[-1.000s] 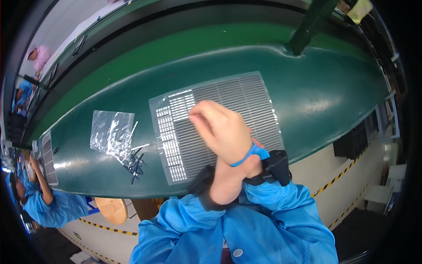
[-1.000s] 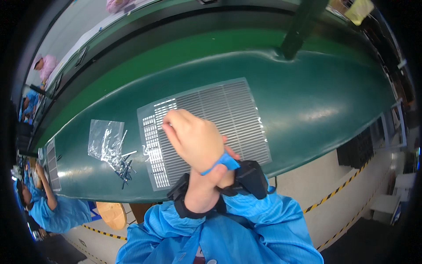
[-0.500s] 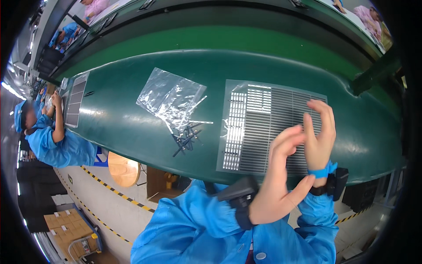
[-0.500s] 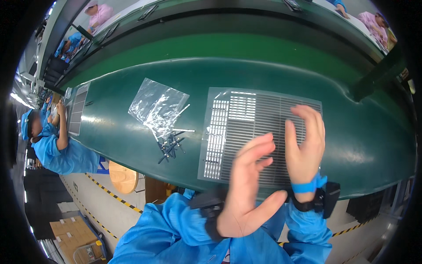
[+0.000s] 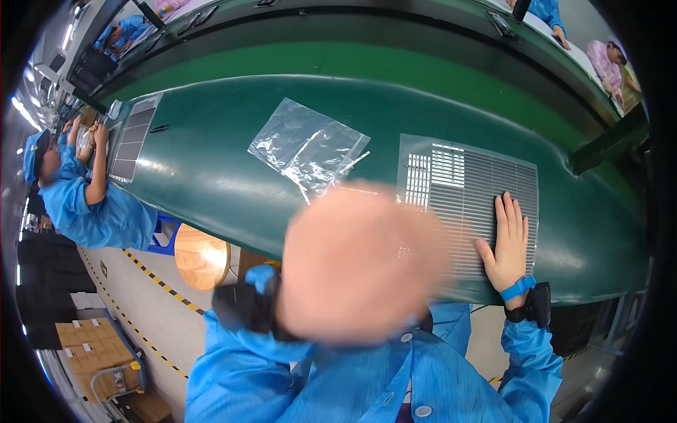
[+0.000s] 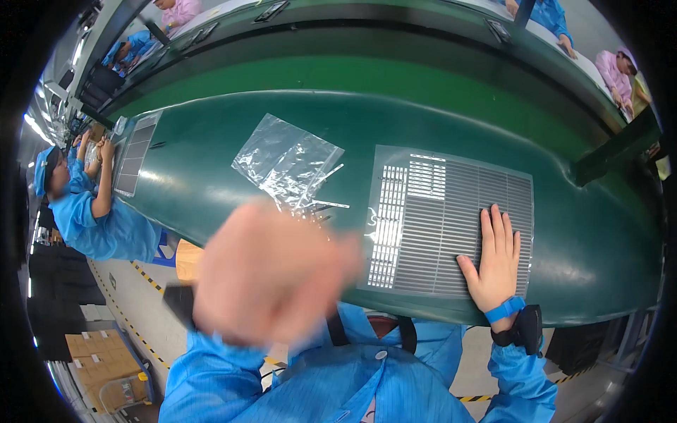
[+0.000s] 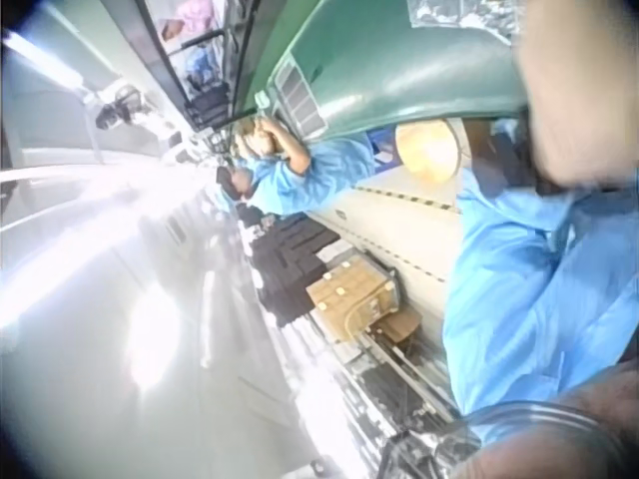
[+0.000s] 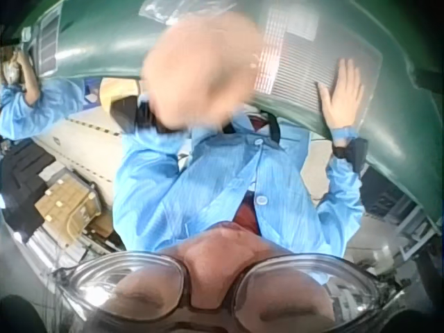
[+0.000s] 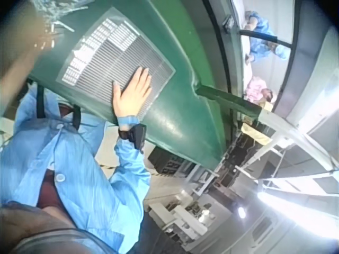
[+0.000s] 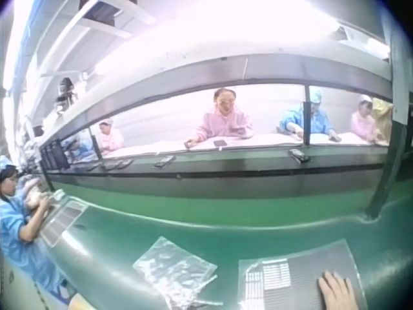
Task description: Sort and place small electronic pins onto a grid template on an assembly line.
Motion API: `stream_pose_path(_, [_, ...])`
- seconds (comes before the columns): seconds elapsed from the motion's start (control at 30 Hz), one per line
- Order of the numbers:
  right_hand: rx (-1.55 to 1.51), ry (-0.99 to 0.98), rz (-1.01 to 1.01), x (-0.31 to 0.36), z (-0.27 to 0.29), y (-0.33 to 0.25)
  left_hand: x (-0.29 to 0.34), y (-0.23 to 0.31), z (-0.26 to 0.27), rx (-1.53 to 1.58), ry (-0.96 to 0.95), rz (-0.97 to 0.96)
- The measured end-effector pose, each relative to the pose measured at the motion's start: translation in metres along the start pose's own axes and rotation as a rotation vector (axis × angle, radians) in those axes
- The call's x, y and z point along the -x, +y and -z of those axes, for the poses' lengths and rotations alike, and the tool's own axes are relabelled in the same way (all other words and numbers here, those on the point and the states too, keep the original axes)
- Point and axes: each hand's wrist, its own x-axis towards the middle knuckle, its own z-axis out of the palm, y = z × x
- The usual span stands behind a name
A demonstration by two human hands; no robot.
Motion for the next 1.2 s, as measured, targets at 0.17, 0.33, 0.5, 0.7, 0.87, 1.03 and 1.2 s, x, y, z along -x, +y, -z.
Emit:
stream_pose_path(0.17, [-0.050, -0.087, 0.025, -0.005, 0.017, 0.010, 0.039, -0.103, -0.028, -0.427, -0.060, 0.623])
stream_pose_path(0.33, [-0.359, -0.149, 0.002, -0.014, 0.045, 0.002, 0.058, -0.133, -0.044, -0.518, -0.202, 0.799])
stream_pose_path(0.5, [-0.436, -0.242, -0.048, -0.024, 0.059, -0.015, 0.056, -0.132, -0.049, -0.561, -0.225, 0.764])
stream_pose_path(0.7, [-0.081, -0.065, 0.127, -0.043, 0.025, -0.024, 0.052, -0.134, -0.051, -0.555, -0.221, 0.768])
stream_pose_path(0.87, [-0.038, -0.069, 0.049, -0.039, 0.001, -0.021, 0.052, -0.143, -0.047, -0.477, -0.197, 0.781])
stream_pose_path(1.03, [-0.044, -0.103, 0.025, -0.036, -0.008, -0.019, 0.060, -0.154, -0.036, -0.398, -0.123, 0.821])
stream_pose_path(1.2, [-0.078, -0.087, 0.041, -0.034, -0.004, -0.014, 0.046, -0.146, -0.016, -0.490, 0.065, 0.807])
